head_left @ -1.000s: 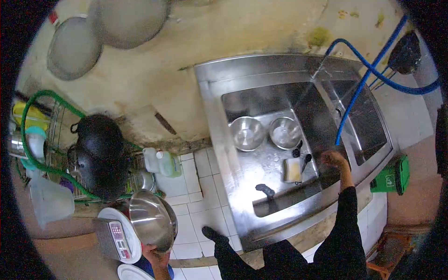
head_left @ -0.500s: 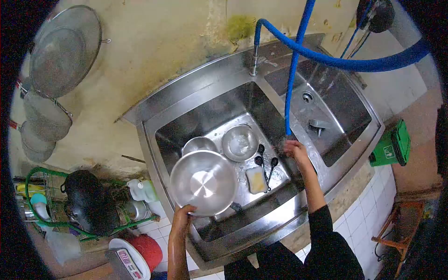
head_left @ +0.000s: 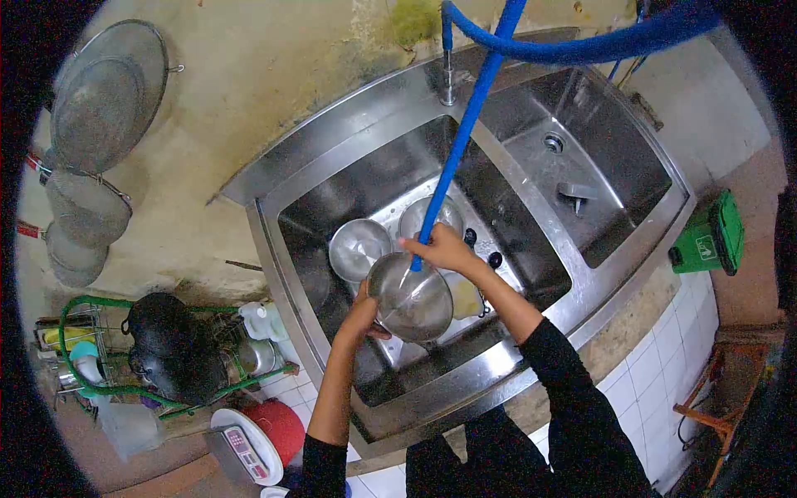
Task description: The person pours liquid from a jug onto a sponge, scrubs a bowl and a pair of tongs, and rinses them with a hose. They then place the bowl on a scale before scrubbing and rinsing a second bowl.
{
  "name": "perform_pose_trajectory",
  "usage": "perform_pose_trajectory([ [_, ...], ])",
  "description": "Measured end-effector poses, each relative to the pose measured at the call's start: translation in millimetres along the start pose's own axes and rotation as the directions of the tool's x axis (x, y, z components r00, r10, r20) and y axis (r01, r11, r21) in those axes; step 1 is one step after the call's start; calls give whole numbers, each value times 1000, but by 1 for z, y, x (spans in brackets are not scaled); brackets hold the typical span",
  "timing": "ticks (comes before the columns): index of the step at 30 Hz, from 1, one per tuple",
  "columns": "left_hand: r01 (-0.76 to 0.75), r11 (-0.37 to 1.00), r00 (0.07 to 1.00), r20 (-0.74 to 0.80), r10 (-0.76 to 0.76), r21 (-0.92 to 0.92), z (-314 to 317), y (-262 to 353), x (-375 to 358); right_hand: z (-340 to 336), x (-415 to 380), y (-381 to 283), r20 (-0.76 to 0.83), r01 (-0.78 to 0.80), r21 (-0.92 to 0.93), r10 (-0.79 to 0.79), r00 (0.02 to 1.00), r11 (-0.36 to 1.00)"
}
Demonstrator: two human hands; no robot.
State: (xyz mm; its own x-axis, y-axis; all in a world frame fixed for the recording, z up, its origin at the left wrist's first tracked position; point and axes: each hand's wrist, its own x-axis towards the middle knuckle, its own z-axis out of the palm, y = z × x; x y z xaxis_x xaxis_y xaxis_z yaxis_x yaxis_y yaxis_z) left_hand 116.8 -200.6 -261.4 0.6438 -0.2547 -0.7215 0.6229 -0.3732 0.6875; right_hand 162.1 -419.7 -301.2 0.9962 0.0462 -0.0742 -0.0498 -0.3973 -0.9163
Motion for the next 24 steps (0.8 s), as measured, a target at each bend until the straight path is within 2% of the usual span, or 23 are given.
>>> perform_pose_trajectory([
  [2,2,1000,1000,28,-2,1,-8,-11,10,11,0,-30,-17,-22,6,22,1000,1000],
  [4,2,1000,998,55,-2,6,-14,-11,10,15,5,-41,72,-95,110,87,994,989],
  [6,9,996,996,91,-17,89,-17,1,0,20,12,-32,42,-33,122,28,999,992],
  [7,12,996,996,86,-20,93,-17,7,-6,17,13,-30,80,-115,184,101,992,976],
  [8,24,990,1000,16,-26,142,-17,12,-10,13,14,-27,123,-198,242,172,977,950],
  [9,38,981,998,-53,-28,190,-17,13,-13,9,13,-24,97,-232,230,215,972,945],
  [13,-18,967,995,-95,44,253,-30,6,-17,5,17,-4,129,-228,306,197,972,924],
  [15,-22,912,977,-186,107,409,-26,15,-29,11,20,-1,162,-238,342,192,968,909],
  [16,-22,910,978,-179,106,414,-24,16,-30,14,21,0,194,-244,375,182,964,894],
  [18,-28,799,969,-179,168,600,-21,19,-34,15,15,-21,283,-307,486,185,941,818],
  [19,-41,791,970,-165,178,610,-21,12,-30,20,11,-31,310,-319,554,165,936,769],
  [20,-4,632,934,-223,279,775,-21,-4,-21,31,12,-34,360,-330,638,109,926,696],
  [21,47,440,883,-243,401,897,-17,-12,-17,43,13,-31,408,-292,641,7,913,710],
  [22,91,353,878,-242,413,931,-9,-10,-20,41,2,-48,449,-314,698,-53,892,644],
  [23,135,262,870,-241,430,955,-2,-9,-23,42,-6,-60,434,-263,684,-89,897,680],
  [24,78,307,866,-217,450,948,-6,-19,-15,51,-8,-62,448,-285,680,-76,891,676],
])
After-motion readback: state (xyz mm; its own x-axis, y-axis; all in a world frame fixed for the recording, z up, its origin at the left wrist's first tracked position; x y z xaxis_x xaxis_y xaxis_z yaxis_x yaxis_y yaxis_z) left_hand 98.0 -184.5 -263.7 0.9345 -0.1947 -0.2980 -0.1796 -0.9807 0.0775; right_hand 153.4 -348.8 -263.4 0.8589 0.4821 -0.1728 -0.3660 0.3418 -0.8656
